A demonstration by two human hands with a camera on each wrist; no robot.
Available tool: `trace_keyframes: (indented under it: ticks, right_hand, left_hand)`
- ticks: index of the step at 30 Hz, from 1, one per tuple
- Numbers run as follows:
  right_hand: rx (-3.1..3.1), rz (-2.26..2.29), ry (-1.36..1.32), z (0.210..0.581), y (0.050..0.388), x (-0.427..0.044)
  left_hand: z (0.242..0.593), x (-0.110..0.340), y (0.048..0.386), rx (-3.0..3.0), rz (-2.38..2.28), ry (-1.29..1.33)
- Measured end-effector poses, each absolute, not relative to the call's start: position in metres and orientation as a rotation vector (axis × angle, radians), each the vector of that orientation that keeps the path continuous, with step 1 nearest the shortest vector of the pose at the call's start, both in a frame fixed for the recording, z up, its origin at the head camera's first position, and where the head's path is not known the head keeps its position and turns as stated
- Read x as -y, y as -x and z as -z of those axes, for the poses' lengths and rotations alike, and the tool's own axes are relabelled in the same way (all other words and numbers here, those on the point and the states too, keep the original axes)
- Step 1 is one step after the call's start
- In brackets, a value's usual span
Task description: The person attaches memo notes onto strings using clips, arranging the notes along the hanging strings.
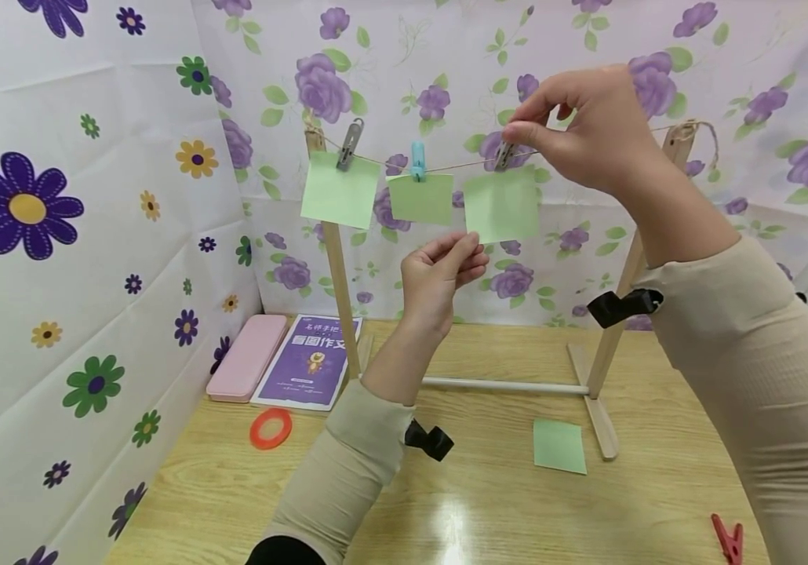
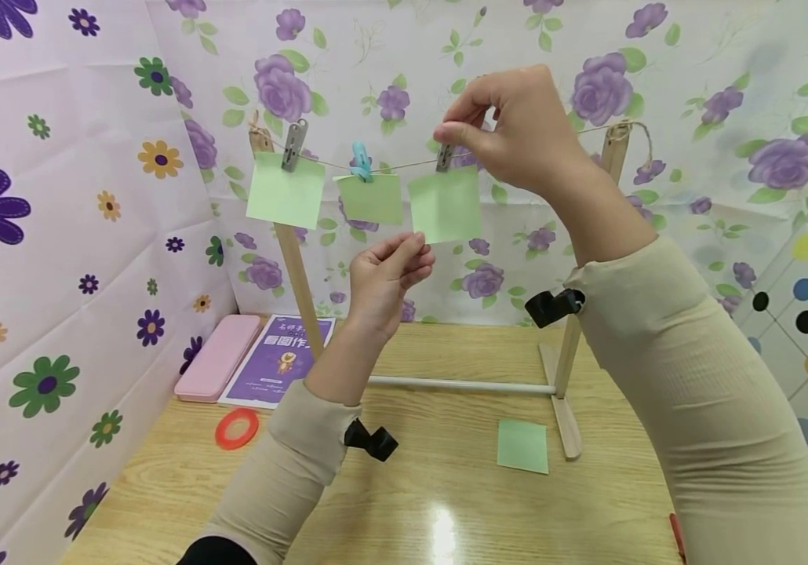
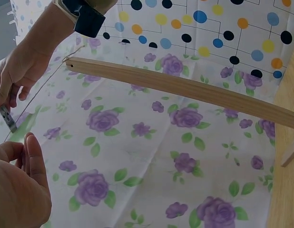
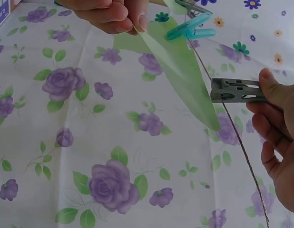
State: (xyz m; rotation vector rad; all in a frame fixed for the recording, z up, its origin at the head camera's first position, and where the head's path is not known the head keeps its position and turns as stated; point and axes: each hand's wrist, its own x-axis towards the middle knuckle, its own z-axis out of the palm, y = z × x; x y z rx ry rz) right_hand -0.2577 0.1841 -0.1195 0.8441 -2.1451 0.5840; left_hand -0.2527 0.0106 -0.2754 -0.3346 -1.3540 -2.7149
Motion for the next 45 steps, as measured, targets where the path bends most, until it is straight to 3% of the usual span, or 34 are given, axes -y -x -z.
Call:
trace_keyframes:
  ticks: [45]
  right_hand:
    - [2.408, -0.505, -0.866, 0.112, 0.260, -0.189]
  left_hand:
    - [0.276, -0.004, 0.266, 1.505, 2.537, 0.421]
